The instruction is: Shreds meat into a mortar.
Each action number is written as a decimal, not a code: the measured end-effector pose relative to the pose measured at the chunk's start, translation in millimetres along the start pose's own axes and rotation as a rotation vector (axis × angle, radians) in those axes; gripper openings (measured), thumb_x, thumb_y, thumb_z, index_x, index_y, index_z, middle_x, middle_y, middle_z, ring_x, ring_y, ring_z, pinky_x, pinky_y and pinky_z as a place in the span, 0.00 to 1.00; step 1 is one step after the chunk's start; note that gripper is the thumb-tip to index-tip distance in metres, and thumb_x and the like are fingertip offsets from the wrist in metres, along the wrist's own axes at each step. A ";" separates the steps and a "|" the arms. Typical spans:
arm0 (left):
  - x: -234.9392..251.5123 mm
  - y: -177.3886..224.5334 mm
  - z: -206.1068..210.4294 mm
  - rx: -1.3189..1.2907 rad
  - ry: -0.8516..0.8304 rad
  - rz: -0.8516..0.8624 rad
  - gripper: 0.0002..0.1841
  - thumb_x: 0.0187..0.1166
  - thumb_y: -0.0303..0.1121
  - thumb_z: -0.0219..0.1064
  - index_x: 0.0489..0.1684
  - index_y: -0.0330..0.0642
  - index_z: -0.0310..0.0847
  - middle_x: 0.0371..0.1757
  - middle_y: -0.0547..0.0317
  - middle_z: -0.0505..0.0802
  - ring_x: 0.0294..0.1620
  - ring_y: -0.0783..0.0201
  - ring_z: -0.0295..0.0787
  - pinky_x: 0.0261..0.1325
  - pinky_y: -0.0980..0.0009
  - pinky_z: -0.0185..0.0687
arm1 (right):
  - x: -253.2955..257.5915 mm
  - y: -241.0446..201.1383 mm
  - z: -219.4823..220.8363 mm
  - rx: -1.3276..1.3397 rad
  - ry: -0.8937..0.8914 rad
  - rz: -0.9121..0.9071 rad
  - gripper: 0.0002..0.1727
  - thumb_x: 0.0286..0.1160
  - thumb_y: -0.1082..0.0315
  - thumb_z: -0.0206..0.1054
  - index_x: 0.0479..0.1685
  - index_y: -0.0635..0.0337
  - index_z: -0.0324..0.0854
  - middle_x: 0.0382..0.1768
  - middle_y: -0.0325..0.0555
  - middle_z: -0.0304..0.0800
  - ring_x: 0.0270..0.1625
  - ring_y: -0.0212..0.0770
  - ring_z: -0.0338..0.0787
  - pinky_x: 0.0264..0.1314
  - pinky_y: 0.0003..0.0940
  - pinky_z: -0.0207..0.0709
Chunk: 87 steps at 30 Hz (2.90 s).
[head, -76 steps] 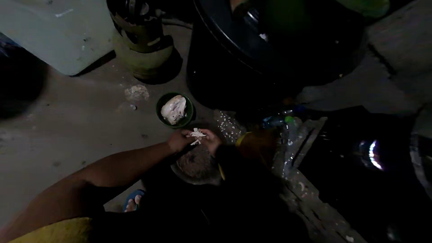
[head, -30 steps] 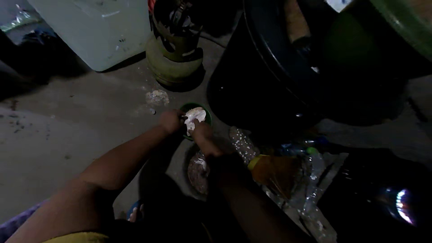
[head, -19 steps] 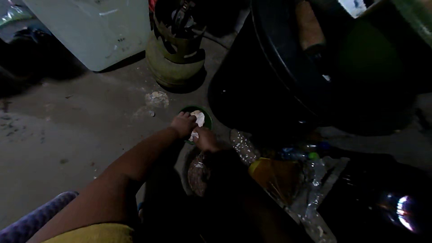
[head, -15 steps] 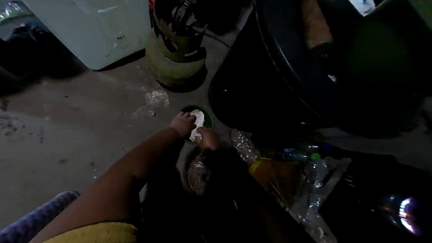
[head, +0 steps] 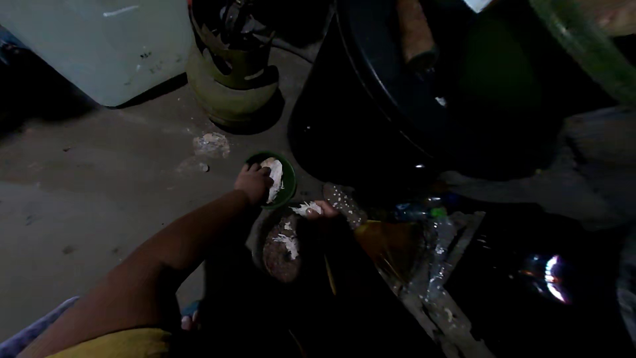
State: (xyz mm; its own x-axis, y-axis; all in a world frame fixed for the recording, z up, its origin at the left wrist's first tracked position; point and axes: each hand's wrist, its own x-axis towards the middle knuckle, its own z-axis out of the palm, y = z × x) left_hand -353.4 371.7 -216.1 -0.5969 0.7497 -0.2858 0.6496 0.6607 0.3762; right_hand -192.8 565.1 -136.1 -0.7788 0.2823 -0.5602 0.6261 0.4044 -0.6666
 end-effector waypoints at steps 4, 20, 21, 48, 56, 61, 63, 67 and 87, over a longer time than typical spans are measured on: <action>-42.3 48.6 -12.8 -0.328 0.100 0.106 0.20 0.83 0.32 0.63 0.73 0.51 0.84 0.80 0.50 0.81 0.84 0.45 0.70 0.85 0.41 0.59 | -39.8 -13.8 -0.3 -0.137 -0.026 0.045 0.22 0.88 0.64 0.60 0.75 0.66 0.76 0.62 0.56 0.88 0.60 0.40 0.90 0.65 0.36 0.82; -82.8 113.7 -5.3 -0.953 -0.403 -0.236 0.14 0.85 0.36 0.66 0.60 0.38 0.84 0.53 0.49 0.89 0.52 0.61 0.86 0.61 0.57 0.81 | -60.4 36.3 18.7 0.158 0.064 0.071 0.21 0.87 0.71 0.59 0.74 0.71 0.73 0.61 0.60 0.87 0.57 0.43 0.89 0.62 0.40 0.82; -83.5 115.1 -5.6 -0.966 -0.408 -0.239 0.13 0.85 0.36 0.65 0.59 0.39 0.84 0.52 0.50 0.89 0.50 0.62 0.85 0.59 0.58 0.81 | -57.8 45.1 16.4 0.158 0.098 0.086 0.20 0.87 0.71 0.58 0.74 0.70 0.74 0.63 0.60 0.87 0.60 0.45 0.89 0.63 0.42 0.83; -82.5 121.3 -9.3 -1.148 -0.370 -0.425 0.17 0.87 0.39 0.65 0.66 0.38 0.81 0.54 0.49 0.89 0.50 0.62 0.85 0.58 0.61 0.82 | -67.8 33.7 18.5 0.110 -0.136 0.086 0.25 0.88 0.60 0.64 0.73 0.71 0.74 0.66 0.63 0.85 0.67 0.48 0.87 0.73 0.44 0.78; -84.3 123.1 -9.1 -0.851 -0.361 -0.293 0.15 0.86 0.39 0.65 0.55 0.34 0.84 0.48 0.48 0.88 0.47 0.59 0.83 0.58 0.56 0.79 | -63.6 33.9 24.6 0.052 0.020 0.127 0.20 0.89 0.62 0.60 0.67 0.68 0.81 0.58 0.61 0.88 0.59 0.48 0.88 0.67 0.47 0.80; -85.2 123.2 -10.8 -0.974 -0.389 -0.305 0.13 0.86 0.39 0.65 0.55 0.38 0.84 0.44 0.54 0.86 0.41 0.65 0.81 0.51 0.62 0.79 | -46.7 49.8 15.7 -0.032 0.105 0.274 0.22 0.89 0.58 0.60 0.73 0.63 0.80 0.68 0.61 0.86 0.72 0.54 0.85 0.77 0.55 0.74; -83.7 122.1 -11.1 -1.025 -0.393 -0.339 0.15 0.87 0.38 0.64 0.61 0.37 0.83 0.50 0.50 0.88 0.47 0.63 0.83 0.56 0.60 0.80 | -43.0 52.8 12.4 -0.011 0.135 0.324 0.22 0.90 0.58 0.60 0.73 0.62 0.80 0.69 0.61 0.86 0.72 0.55 0.85 0.76 0.56 0.74; -82.3 117.3 -9.0 -1.071 -0.358 -0.391 0.12 0.87 0.34 0.62 0.59 0.36 0.80 0.45 0.52 0.86 0.42 0.65 0.82 0.51 0.64 0.80 | -52.1 45.6 6.3 0.075 0.065 0.312 0.21 0.90 0.57 0.60 0.73 0.60 0.80 0.61 0.56 0.88 0.55 0.45 0.88 0.62 0.46 0.80; -88.3 122.5 -13.5 -1.255 -0.425 -0.413 0.22 0.85 0.37 0.67 0.74 0.38 0.74 0.52 0.51 0.87 0.43 0.66 0.84 0.49 0.67 0.83 | -70.8 51.7 11.0 0.217 -0.086 0.144 0.19 0.90 0.66 0.58 0.71 0.68 0.75 0.47 0.49 0.83 0.35 0.30 0.78 0.41 0.27 0.75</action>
State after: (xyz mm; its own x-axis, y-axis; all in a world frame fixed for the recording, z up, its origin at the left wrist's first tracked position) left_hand -227.4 385.9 -132.9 -0.3051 0.6143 -0.7277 -0.5253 0.5289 0.6666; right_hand -104.9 556.5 -136.3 -0.6811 0.2444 -0.6902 0.7307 0.1674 -0.6618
